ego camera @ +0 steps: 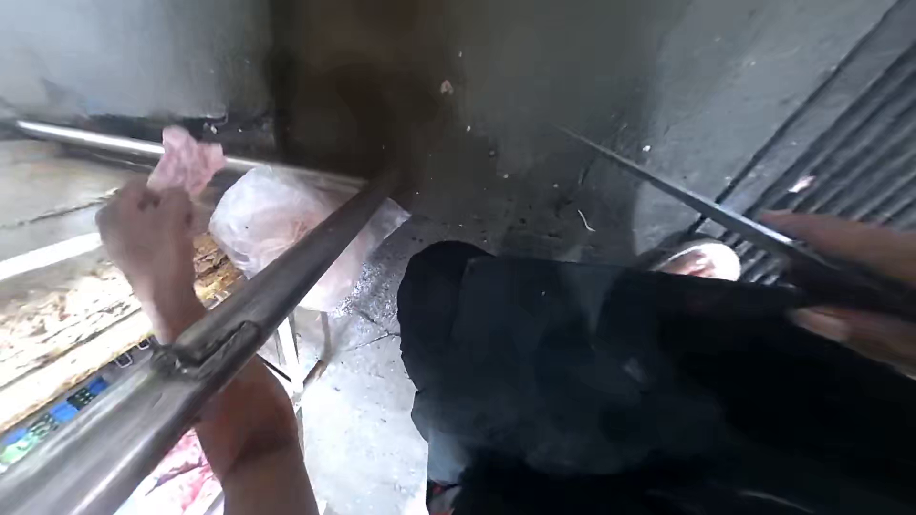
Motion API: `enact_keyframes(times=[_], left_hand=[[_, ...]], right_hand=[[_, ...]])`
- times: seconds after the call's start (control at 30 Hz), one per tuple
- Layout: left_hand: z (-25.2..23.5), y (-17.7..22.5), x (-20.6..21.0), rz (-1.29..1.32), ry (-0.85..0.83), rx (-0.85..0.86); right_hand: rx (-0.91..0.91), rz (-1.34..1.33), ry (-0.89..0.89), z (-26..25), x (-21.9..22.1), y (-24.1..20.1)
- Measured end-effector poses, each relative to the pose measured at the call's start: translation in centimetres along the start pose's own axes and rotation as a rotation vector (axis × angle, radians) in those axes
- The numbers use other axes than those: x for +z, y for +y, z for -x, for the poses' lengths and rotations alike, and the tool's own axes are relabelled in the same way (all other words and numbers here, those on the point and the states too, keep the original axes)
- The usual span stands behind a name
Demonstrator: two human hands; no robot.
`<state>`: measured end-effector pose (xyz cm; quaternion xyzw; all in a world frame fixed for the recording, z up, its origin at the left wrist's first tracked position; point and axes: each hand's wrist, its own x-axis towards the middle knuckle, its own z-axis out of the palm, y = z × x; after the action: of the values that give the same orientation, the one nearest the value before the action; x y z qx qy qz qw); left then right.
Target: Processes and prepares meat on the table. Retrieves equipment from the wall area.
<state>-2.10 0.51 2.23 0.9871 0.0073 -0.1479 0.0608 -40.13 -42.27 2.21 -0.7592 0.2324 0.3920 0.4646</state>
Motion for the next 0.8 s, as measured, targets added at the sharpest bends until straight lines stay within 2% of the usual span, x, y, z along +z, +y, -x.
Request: enact_keyframes(times=[0.07,0.1,0.17,0.2,0.23,0.27,0.3,0.33,0.37,0.4,0.43,0.5,0.6,0.67,0.8], left_hand=[[5.8,1.1,-2.0,-0.033,0.049,-0.049],[9.0,4.5,-3.0,-0.074,0.028,-0.142],[14.2,14.1,-3.9,-0.148,0.025,-0.408],[16.0,17.5,-3.8,-0.132,0.073,-0.482],[17.0,18.7,-3.6,-0.085,0.088,-0.499],[17.2,17.0,-3.6,-0.006,0.082,-0.453],[16.9,12.5,-3.3,0.08,0.035,-0.365],[16.4,6.3,-2.4,0.066,-0.019,-0.173],[15.7,-2.1,-0.7,-0.052,0.034,0.219],[15.4,-4.2,-1.2,-0.15,-0.16,0.133],[15.5,-3.8,-1.2,-0.107,-0.263,-0.046],[18.1,-2.4,-0.8,0.129,-0.242,-0.213],[27.6,-0.2,-3.2,0.053,-0.423,-0.264],[34.9,-0.9,-4.9,-0.044,-0.528,-0.228],[46.0,-1.0,-11.3,0.1,-0.724,-0.386]], right_hand=[[-0.052,0.07,-0.04,-0.7,-0.7,-0.5],[-0.135,0.101,-0.016,-0.9,-0.8,-0.1],[-0.324,0.2,0.1,-1.5,-0.4,1.8],[-0.376,0.259,0.152,-1.5,-0.2,2.7],[-0.377,0.304,0.184,-1.3,0.2,3.5],[-0.323,0.329,0.144,-0.6,0.3,3.5],[-0.223,0.333,0.035,0.5,0.0,2.4],[-0.137,0.326,-0.061,1.4,-0.3,1.2],[-0.069,0.302,-0.135,2.1,-0.4,0.3],[-0.028,0.26,-0.178,2.8,-0.2,-0.3],[0.002,0.212,-0.201,3.6,0.3,-0.6],[0.011,0.099,-0.198,5.6,1.6,-0.4],[0.052,-0.019,-0.209,11.1,2.4,-1.2],[0.093,-0.057,-0.257,15.7,1.8,-2.5],[0.159,-0.052,-0.336,25.7,-0.4,-5.7]])
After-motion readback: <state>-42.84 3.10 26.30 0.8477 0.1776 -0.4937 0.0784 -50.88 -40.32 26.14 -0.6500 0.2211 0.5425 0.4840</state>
